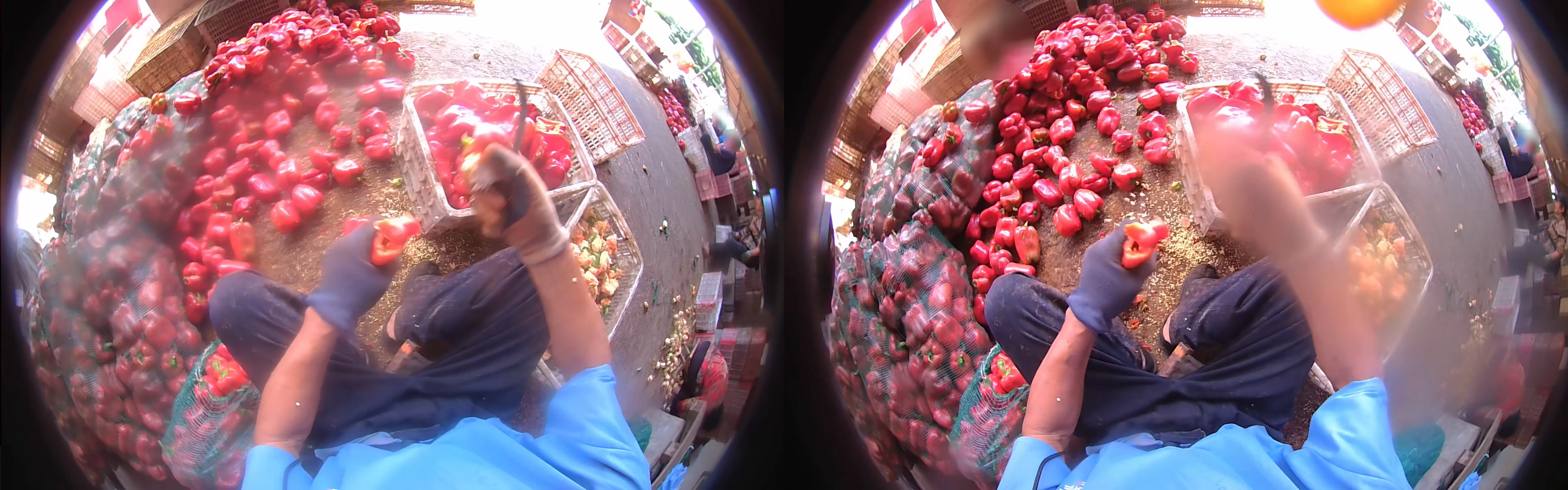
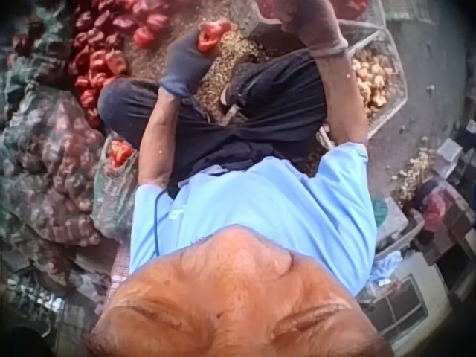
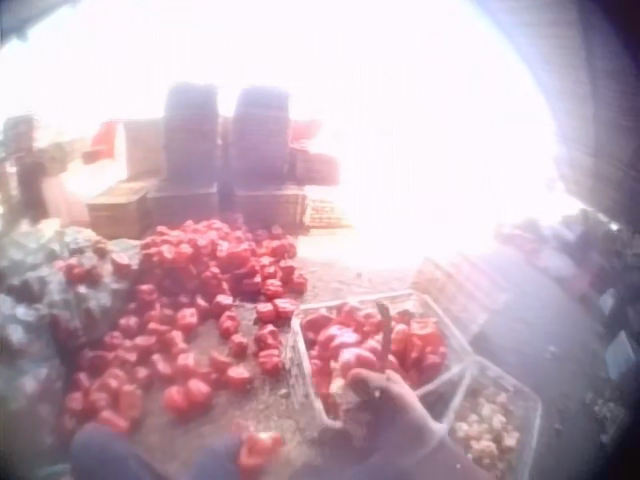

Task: The person prepares bell peppers by using a hooked knife to cut off the stems and remove the cores, then placing the cleaned peppers into a crate.

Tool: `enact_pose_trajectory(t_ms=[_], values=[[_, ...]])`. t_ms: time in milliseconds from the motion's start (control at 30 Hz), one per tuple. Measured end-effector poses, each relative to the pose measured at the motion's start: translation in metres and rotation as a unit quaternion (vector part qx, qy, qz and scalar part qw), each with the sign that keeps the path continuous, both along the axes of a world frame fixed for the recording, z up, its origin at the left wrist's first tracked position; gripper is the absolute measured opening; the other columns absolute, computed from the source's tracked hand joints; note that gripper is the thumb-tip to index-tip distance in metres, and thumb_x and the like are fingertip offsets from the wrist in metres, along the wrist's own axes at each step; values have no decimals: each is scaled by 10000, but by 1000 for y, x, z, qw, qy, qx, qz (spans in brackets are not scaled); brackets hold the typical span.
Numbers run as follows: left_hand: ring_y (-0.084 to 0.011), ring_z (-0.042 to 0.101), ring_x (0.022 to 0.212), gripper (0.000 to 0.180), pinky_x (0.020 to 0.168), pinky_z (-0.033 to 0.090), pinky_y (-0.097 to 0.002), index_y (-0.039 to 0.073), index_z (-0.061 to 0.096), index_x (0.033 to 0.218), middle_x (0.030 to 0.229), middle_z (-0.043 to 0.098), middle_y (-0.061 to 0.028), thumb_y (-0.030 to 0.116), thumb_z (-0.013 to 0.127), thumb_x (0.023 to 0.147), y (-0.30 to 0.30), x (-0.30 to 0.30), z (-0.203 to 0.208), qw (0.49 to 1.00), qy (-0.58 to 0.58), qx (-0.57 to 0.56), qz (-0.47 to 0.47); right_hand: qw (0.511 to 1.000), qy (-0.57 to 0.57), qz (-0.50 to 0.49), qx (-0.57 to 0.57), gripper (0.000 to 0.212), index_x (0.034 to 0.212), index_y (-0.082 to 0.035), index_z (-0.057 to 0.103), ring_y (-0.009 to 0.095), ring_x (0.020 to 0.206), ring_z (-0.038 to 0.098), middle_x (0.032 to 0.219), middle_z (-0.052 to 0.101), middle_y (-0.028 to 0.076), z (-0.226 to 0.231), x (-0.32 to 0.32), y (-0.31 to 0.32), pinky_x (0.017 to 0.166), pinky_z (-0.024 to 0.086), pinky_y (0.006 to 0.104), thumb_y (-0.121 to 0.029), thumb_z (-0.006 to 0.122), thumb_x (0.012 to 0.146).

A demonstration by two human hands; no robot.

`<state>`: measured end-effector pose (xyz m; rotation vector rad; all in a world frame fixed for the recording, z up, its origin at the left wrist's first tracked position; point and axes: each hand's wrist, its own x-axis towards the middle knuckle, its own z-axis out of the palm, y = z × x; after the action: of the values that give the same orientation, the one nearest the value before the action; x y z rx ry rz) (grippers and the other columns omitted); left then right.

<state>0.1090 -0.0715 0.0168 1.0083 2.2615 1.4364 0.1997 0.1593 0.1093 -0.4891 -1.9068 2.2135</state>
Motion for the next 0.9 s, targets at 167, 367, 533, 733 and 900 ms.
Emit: enact_pose_trajectory(t_ms=[167, 367, 533, 733, 900], values=[[-117, 707, 1018, 453, 871, 599, -303, 15, 618, 1322, 1136, 727, -47, 102, 823, 928, 21, -17, 8, 963, -245, 107, 32, 989, 35, -137, 52, 358, 1066, -148, 670, 106, 501, 520, 670, 546, -18, 17, 39, 64, 391, 335, 254, -506, 679, 1064], [-118, 701, 998, 504, 821, 606, -284, 23, 592, 1359, 1132, 713, -55, 64, 829, 917, 68, -31, 27, 964, -227, 118, -74, 976, -10, -216, -24, 286, 1175, -136, 684, 88, 507, 601, 683, 639, -21, -19, 141, 133, 395, 421, 225, -407, 683, 1082], [-280, 748, 1131, 854, 989, 595, -396, 17, 492, 1529, 1259, 753, -210, 398, 885, 873, 143, -49, 59, 997, -47, 23, -59, 942, -57, -328, -50, 287, 1131, -151, 672, 83, 494, 584, 665, 614, -32, -17, 187, 112, 391, 413, 215, -427, 707, 1061], [-474, 595, 1380, 782, 1134, 467, -566, 62, 430, 1621, 1431, 659, -292, 561, 591, 1040, 249, -70, 12, 959, 148, -235, -60, 934, -53, -352, 18, 296, 1184, -150, 670, 82, 476, 546, 650, 589, -30, -41, 230, 117, 395, 377, 224, -410, 725, 1053], [-443, 515, 1473, 655, 1251, 343, -571, 129, 571, 1555, 1553, 593, -217, 461, 682, 1001, 267, -69, -92, 915, 375, -147, 25, 937, -38, -316, 142, 502, 1202, -106, 679, 30, 491, 482, 655, 562, -74, -61, 236, 124, 438, 338, 206, -479, 867, 923]])
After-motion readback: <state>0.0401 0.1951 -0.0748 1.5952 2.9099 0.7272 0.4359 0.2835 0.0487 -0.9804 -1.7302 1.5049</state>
